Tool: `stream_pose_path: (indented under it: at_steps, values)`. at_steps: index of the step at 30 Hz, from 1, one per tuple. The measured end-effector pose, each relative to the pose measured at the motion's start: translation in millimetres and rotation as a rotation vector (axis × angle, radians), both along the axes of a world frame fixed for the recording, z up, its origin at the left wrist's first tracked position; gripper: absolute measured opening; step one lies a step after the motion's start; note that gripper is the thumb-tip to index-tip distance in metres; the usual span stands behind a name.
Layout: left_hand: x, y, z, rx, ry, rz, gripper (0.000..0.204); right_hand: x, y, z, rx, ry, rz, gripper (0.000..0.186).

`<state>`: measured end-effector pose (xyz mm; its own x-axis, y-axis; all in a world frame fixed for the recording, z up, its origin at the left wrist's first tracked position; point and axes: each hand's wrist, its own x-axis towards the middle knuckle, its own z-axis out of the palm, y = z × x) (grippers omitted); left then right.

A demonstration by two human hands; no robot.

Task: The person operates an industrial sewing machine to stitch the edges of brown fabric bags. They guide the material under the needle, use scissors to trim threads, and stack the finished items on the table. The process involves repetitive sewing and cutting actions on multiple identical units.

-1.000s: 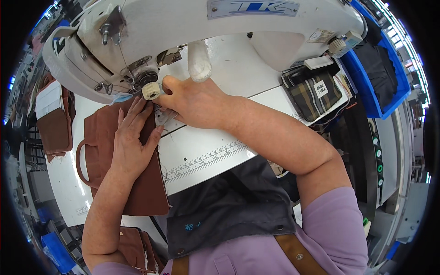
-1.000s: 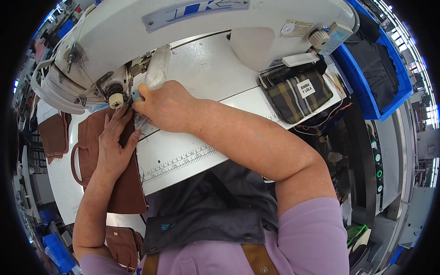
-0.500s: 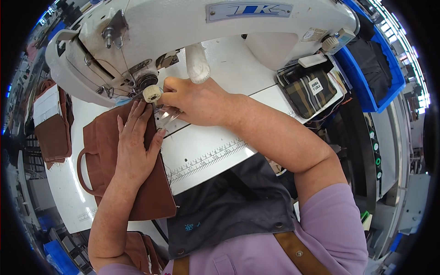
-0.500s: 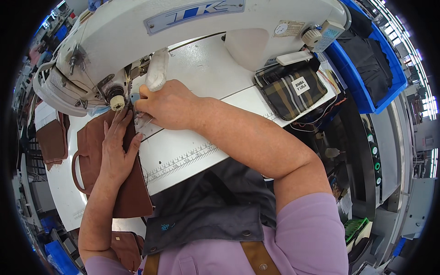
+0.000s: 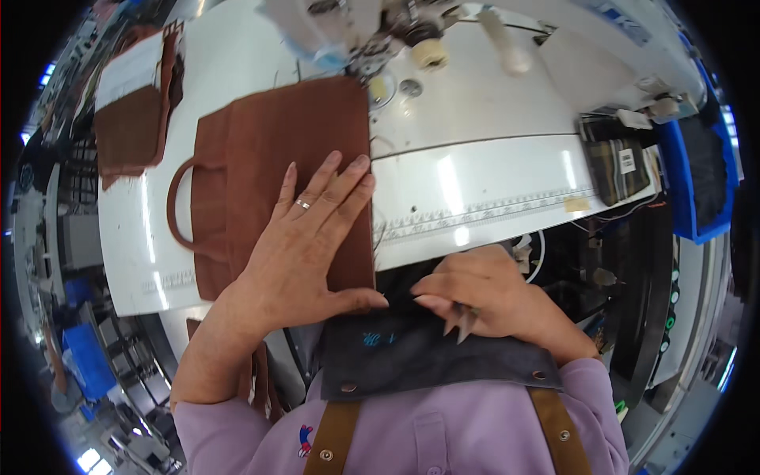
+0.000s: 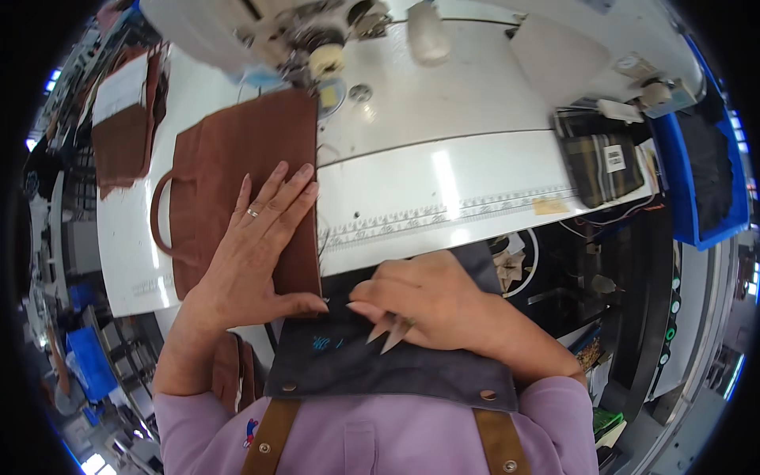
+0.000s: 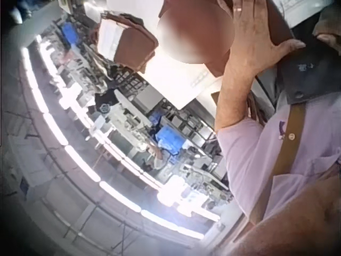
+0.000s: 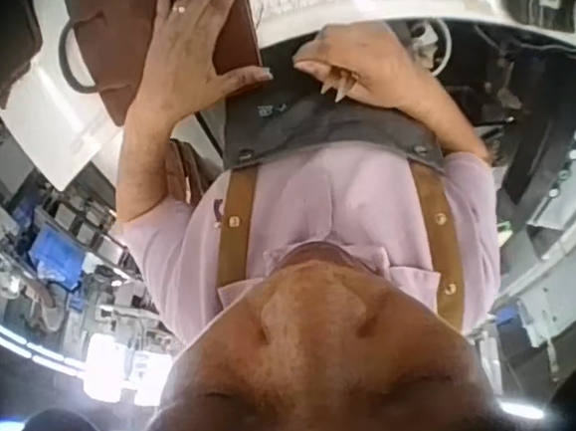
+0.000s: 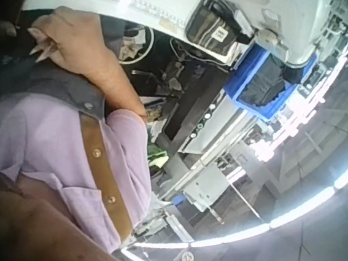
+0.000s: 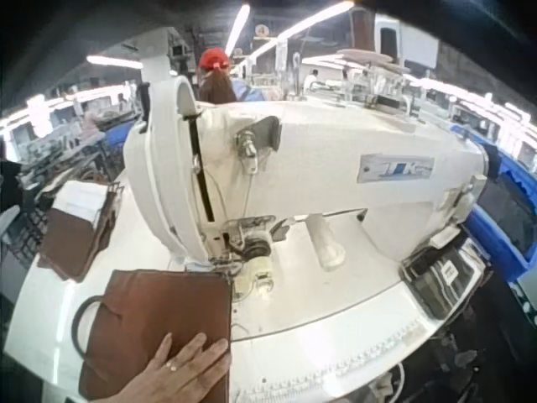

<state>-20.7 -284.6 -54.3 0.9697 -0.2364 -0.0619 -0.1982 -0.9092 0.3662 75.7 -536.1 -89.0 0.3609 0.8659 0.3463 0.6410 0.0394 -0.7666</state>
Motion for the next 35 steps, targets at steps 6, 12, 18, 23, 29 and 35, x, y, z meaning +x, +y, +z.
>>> stream_pose_path:
  at_steps: [6, 12, 18, 23, 29, 35]
  values:
    - [-50.5, -8.4, -14.5, -0.202, -0.098, 0.078, 0.090, -13.7, 3.9, -24.9, -0.125, 0.194, 0.044, 0.022]
    - [-65.4, -3.3, -26.1, -0.420, -0.278, 0.186, 0.050, -32.8, 26.1, -50.0, -0.079, 0.832, 0.043, 0.023]
    - [-70.1, -10.4, -43.6, -0.257, -0.491, 0.162, 0.041, -40.9, 38.0, -48.2, -0.035, 1.013, 0.016, 0.016]
    - [-71.3, -22.9, -47.6, -0.016, -0.559, 0.075, 0.042, -45.8, 37.3, -47.1, -0.035, 1.064, 0.002, 0.018]
    - [-74.2, -15.9, -62.3, 0.088, -0.679, 0.013, 0.028, -45.1, 33.5, -36.4, -0.092, 1.033, 0.026, 0.018]
    - [-74.8, -17.2, -61.8, 0.063, -0.673, -0.001, 0.026, -32.9, 19.0, -21.4, -0.082, -0.154, -0.080, 0.017]
